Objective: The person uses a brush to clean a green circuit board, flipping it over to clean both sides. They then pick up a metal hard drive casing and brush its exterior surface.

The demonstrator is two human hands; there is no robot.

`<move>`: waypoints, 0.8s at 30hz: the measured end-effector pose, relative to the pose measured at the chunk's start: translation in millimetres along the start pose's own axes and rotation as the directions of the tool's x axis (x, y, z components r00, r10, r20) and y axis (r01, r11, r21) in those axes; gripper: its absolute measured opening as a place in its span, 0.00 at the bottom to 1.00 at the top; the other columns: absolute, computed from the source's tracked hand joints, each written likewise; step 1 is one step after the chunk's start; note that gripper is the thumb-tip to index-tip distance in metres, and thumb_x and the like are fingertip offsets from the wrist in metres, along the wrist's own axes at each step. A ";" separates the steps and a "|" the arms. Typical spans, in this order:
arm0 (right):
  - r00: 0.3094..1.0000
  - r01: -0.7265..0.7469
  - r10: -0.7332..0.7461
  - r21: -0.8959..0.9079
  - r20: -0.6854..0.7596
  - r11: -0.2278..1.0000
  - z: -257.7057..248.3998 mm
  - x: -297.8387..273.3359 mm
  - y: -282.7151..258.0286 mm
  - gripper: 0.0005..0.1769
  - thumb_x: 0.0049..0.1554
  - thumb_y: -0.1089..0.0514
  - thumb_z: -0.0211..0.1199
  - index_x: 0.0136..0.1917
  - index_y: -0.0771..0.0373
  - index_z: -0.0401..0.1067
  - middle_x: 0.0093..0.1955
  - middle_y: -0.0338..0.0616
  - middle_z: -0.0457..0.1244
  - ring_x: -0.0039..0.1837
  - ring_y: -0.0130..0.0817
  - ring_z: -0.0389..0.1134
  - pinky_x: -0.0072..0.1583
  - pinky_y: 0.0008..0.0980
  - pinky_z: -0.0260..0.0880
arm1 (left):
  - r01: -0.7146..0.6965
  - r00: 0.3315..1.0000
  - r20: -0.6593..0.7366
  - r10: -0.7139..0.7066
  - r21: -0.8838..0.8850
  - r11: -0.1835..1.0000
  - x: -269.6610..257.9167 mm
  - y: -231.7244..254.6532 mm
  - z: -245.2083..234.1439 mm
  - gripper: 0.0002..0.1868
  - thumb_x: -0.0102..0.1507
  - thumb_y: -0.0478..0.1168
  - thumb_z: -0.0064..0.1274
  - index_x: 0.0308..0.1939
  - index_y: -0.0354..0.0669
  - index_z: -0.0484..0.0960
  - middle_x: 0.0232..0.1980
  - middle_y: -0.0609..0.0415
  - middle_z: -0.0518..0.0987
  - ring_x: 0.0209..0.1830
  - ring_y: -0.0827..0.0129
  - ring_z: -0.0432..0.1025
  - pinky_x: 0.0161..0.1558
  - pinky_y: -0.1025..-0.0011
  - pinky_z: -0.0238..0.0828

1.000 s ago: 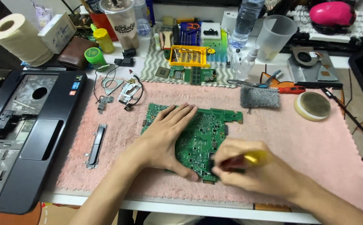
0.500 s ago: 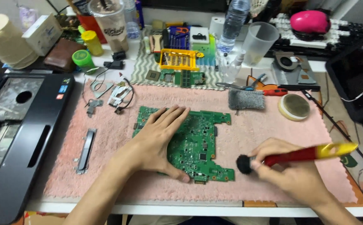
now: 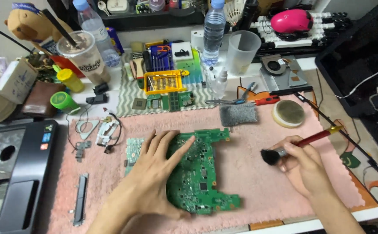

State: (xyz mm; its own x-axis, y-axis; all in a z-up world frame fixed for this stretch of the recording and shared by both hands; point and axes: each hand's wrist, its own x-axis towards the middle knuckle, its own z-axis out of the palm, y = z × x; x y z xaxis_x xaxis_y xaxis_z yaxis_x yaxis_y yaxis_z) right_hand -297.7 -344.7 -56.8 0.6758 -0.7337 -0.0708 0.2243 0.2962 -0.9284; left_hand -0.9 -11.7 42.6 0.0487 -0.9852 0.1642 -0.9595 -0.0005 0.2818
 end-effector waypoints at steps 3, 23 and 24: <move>0.999 -0.034 0.035 0.026 -0.032 0.999 -12.0 6.1 5.8 0.04 0.71 0.59 0.62 0.54 0.61 0.73 0.52 0.59 0.75 0.45 0.35 0.68 0.40 0.29 0.57 | 0.030 0.997 -0.066 -0.040 -0.140 0.990 -3.0 11.3 -21.6 0.86 0.44 0.82 0.79 0.95 0.49 0.52 0.87 0.26 0.56 0.92 0.28 0.46 0.84 0.27 0.36; 0.970 -0.163 0.229 0.472 -0.085 0.866 -50.7 -1.2 15.6 0.09 0.72 0.54 0.67 0.64 0.52 0.74 0.65 0.52 0.69 0.67 0.44 0.70 0.68 0.52 0.65 | 0.116 0.987 -0.059 -0.150 -0.386 0.915 42.7 -2.3 -66.6 0.72 0.48 0.81 0.71 0.89 0.51 0.65 0.89 0.27 0.54 0.92 0.25 0.45 0.79 0.19 0.47; 0.973 -0.168 0.222 0.479 -0.059 0.862 -53.1 -3.1 18.1 0.09 0.72 0.56 0.67 0.65 0.51 0.75 0.68 0.53 0.70 0.69 0.46 0.70 0.68 0.52 0.65 | 0.116 0.987 -0.065 -0.147 -0.350 0.930 40.7 -3.5 -63.8 0.74 0.47 0.79 0.77 0.89 0.50 0.65 0.89 0.25 0.54 0.91 0.23 0.46 0.80 0.21 0.47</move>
State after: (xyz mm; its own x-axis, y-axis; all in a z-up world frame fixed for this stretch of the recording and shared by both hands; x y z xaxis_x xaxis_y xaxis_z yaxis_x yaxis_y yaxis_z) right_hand -333.0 -369.5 -92.7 0.6659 -0.6845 -0.2968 0.4162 0.6709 -0.6137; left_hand 22.1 -40.8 108.6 0.2074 -0.9612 0.1818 -0.7894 -0.0547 0.6115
